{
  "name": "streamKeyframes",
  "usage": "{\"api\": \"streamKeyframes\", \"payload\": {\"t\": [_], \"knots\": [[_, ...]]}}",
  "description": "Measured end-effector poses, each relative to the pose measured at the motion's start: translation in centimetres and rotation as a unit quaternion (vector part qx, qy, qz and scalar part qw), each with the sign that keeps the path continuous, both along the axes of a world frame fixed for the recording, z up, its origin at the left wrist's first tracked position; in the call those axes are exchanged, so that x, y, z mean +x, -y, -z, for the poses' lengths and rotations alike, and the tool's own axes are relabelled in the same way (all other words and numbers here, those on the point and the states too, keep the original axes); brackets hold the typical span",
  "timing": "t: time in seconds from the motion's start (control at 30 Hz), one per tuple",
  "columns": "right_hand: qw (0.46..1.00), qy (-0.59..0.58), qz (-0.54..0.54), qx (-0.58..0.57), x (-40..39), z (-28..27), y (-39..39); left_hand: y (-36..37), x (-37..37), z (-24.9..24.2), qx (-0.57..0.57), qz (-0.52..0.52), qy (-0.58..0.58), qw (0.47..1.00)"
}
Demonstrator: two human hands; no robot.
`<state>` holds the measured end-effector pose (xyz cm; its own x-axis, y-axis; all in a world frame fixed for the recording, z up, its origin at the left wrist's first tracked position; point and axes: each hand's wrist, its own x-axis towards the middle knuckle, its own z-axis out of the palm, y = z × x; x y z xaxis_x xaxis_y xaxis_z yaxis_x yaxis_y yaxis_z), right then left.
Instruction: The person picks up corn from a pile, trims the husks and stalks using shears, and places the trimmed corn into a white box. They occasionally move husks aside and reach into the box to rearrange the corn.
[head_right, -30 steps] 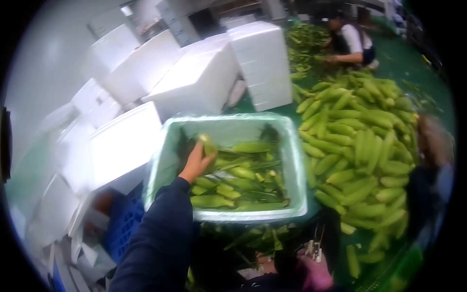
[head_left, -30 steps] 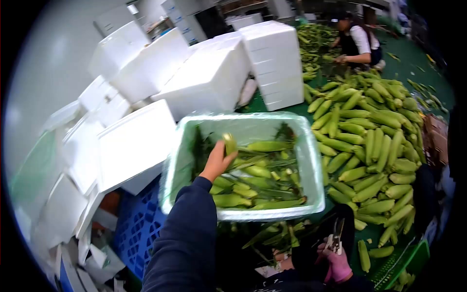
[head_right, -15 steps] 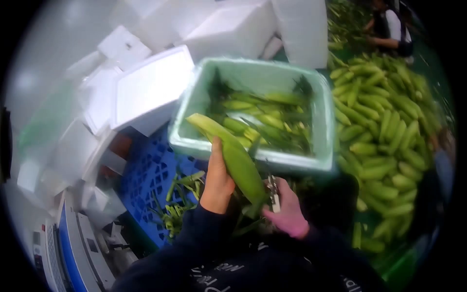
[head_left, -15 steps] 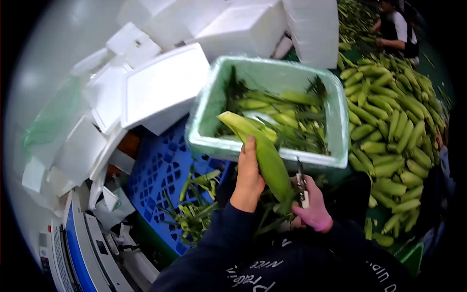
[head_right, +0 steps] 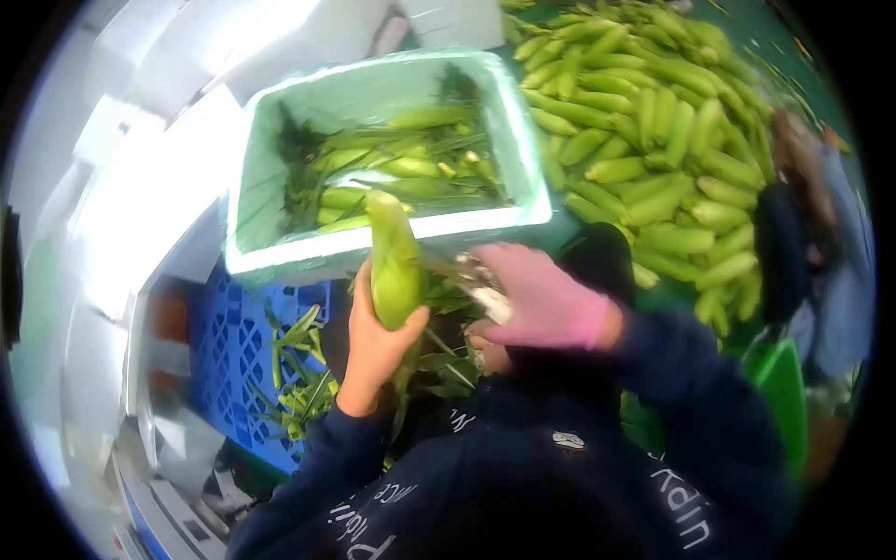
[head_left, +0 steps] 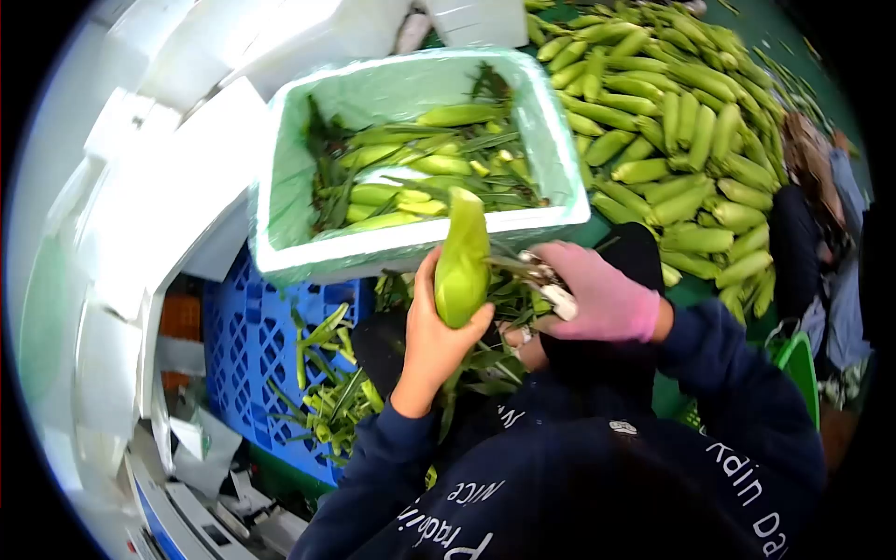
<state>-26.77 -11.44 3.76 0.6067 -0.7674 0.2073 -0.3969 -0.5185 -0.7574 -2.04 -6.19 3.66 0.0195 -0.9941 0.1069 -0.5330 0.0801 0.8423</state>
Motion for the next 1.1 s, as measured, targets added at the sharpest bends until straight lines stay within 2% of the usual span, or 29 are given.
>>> {"api": "streamKeyframes", "payload": {"t": [0.03, 0.07, 0.13, 0.2, 0.3, 0.33, 0.37, 0.47, 0.5, 0.53, 0.57, 0.6, 0.63, 0.67, 0.73, 0.77, 0.8, 0.87, 0.9, 0.93, 0.97, 1.03, 1.07, 1.1], "knots": [[0.998, -0.008, 0.003, -0.056, 0.0, -0.1, 0.7, -0.1, -0.5, 0.5, -0.006, -0.001, 0.039, 0.999], [0.996, -0.075, -0.032, 0.018, -0.2, -1.7, 1.5, -0.2, -1.3, -0.3, 0.004, -0.023, 0.043, 0.999], [0.991, -0.105, -0.035, -0.073, -0.5, -1.8, 2.3, -0.3, -1.5, -0.5, 0.036, -0.021, 0.084, 0.996], [0.989, -0.107, -0.049, -0.086, -0.8, -1.3, 2.7, -0.5, -1.4, -0.7, 0.047, -0.007, 0.106, 0.993], [0.990, -0.135, -0.049, 0.012, -0.3, -0.1, 2.0, -1.0, -0.3, 0.1, 0.053, 0.015, 0.160, 0.986], [0.987, -0.143, -0.055, 0.053, 0.0, 0.7, 1.8, -1.2, 0.1, 0.5, 0.068, 0.023, 0.144, 0.987], [0.988, -0.138, -0.051, 0.038, 0.2, 2.0, 1.6, -1.3, 0.6, 1.0, 0.086, 0.031, 0.129, 0.987], [0.987, -0.120, -0.061, 0.088, 0.9, 4.0, 0.7, -1.7, 2.5, 1.2, 0.131, 0.052, 0.081, 0.987], [0.988, -0.106, -0.085, 0.080, 1.0, 4.3, 0.6, -1.8, 3.8, 1.5, 0.160, 0.087, 0.044, 0.982], [0.965, -0.027, -0.121, 0.232, 1.0, 4.5, 0.1, -1.9, 4.9, 2.0, 0.183, 0.117, 0.005, 0.976], [0.913, 0.049, -0.157, 0.373, 1.1, 4.6, -0.5, -2.2, 5.2, 2.7, 0.150, 0.112, -0.088, 0.978], [0.834, 0.122, -0.187, 0.505, 1.7, 4.4, -1.2, -2.5, 5.3, 3.5, 0.112, 0.107, -0.178, 0.972], [0.769, 0.210, -0.195, 0.571, 2.7, 3.5, -2.1, -3.0, 5.1, 3.9, 0.070, 0.098, -0.265, 0.957], [0.730, 0.269, -0.181, 0.602, 4.1, 3.4, -3.1, -3.3, 4.4, 4.2, 0.052, 0.068, -0.344, 0.935], [0.712, 0.353, -0.173, 0.582, 6.7, 2.8, -3.7, -4.3, 5.0, 5.8, 0.072, 0.041, -0.552, 0.830], [0.724, 0.380, -0.144, 0.557, 7.9, 2.1, -4.1, -3.9, 5.4, 6.4, 0.009, 0.069, -0.665, 0.744], [0.705, 0.401, -0.117, 0.573, 9.1, 2.6, -4.7, -3.2, 5.4, 6.4, -0.046, 0.112, -0.762, 0.636], [0.812, 0.357, -0.119, 0.446, 11.0, 2.6, -5.7, -3.4, 7.4, 5.3, 0.013, -0.036, -0.779, 0.626], [0.766, 0.402, -0.155, 0.478, 10.8, 2.2, -6.0, -3.7, 7.7, 5.1, 0.043, -0.039, -0.771, 0.634], [0.775, 0.397, -0.155, 0.466, 10.7, 1.1, -5.7, -4.0, 8.1, 4.9, 0.074, -0.041, -0.762, 0.642], [0.808, 0.391, -0.144, 0.417, 10.5, 0.4, -5.3, -4.2, 8.4, 4.7, 0.104, -0.043, -0.753, 0.648], [0.854, 0.392, -0.095, 0.329, 10.1, 0.9, -4.7, -5.7, 10.9, 7.6, 0.110, -0.172, -0.675, 0.709], [0.858, 0.394, -0.044, 0.326, 9.6, 1.0, -4.8, -6.9, 12.9, 8.2, 0.083, -0.203, -0.619, 0.754], [0.860, 0.395, 0.007, 0.323, 9.1, 1.1, -4.9, -8.5, 15.4, 8.7, 0.058, -0.239, -0.610, 0.753]]}}
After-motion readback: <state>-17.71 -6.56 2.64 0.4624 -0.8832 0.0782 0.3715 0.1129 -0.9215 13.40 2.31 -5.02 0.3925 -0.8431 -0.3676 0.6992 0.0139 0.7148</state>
